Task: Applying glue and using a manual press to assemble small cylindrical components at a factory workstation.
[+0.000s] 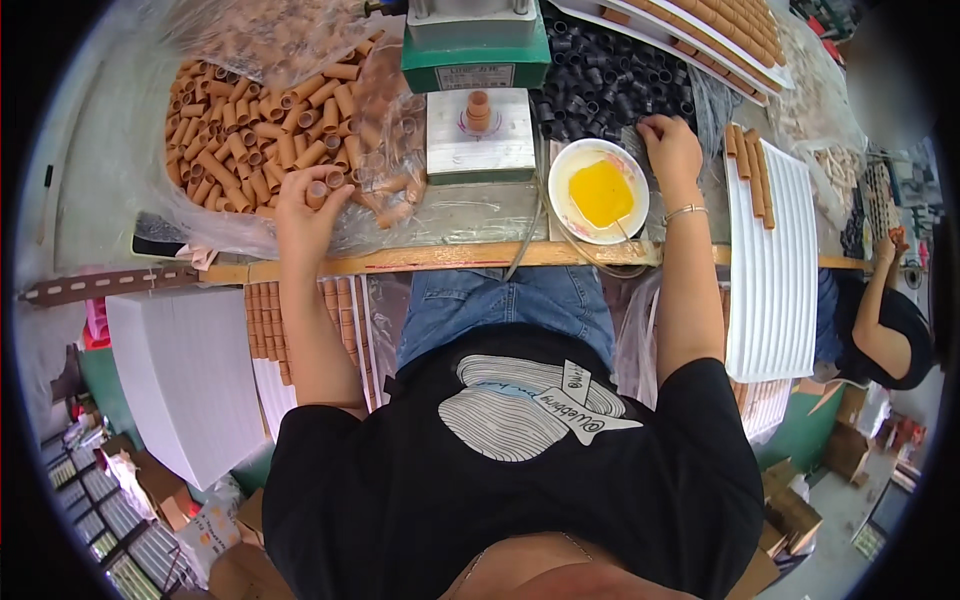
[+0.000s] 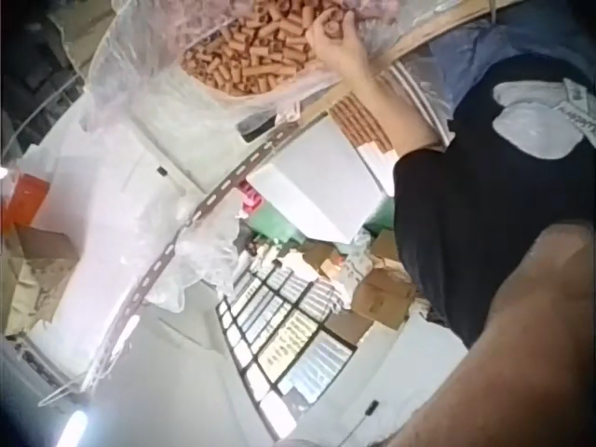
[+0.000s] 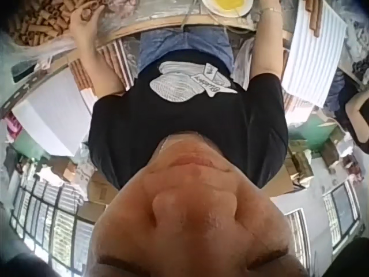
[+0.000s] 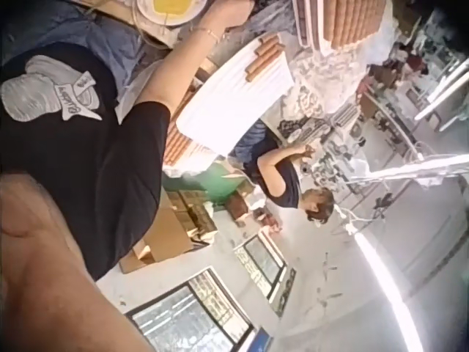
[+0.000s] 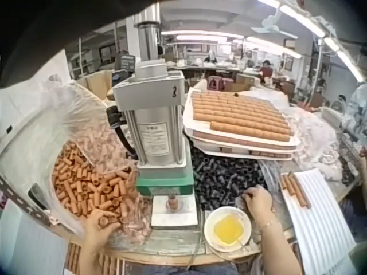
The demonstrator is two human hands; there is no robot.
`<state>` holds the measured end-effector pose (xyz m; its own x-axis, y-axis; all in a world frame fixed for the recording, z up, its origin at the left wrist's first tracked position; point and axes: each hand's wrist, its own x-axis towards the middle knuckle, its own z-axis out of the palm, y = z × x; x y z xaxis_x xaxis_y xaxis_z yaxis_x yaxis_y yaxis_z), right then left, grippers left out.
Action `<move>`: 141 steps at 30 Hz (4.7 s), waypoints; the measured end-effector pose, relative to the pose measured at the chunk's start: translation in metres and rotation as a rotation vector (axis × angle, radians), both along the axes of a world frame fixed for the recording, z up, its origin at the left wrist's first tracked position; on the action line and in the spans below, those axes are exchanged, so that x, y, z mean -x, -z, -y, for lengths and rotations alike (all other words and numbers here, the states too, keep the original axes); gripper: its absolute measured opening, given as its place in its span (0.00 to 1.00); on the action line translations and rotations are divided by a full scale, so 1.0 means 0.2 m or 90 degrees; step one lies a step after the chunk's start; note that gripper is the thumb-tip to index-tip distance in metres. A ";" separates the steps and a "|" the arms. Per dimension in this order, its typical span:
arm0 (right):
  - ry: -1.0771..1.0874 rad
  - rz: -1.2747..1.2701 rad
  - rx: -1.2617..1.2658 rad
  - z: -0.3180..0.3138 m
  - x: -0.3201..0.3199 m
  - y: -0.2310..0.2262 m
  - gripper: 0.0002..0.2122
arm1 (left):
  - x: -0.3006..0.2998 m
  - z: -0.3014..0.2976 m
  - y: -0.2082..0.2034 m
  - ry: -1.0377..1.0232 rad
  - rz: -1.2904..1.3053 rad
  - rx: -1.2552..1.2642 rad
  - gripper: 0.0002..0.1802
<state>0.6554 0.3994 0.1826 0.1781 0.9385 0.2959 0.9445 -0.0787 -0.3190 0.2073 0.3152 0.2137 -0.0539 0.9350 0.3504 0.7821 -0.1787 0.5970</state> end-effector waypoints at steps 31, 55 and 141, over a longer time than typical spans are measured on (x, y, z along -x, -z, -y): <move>-0.325 -0.300 -0.307 0.58 0.49 -0.29 0.06 | -0.95 0.09 0.08 0.171 1.378 0.669 0.12; 0.268 0.054 0.206 0.11 -0.73 -0.22 0.23 | -0.90 0.10 0.11 0.297 1.310 0.626 0.17; -0.067 0.089 0.082 0.16 -0.10 -0.02 0.08 | 0.00 0.05 0.02 0.179 -0.183 0.044 0.10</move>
<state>0.6749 0.3679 0.1872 0.0427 0.9814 0.1874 0.9840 -0.0088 -0.1781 0.2075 0.3056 0.2102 0.2978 0.9215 0.2493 0.8455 -0.3758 0.3793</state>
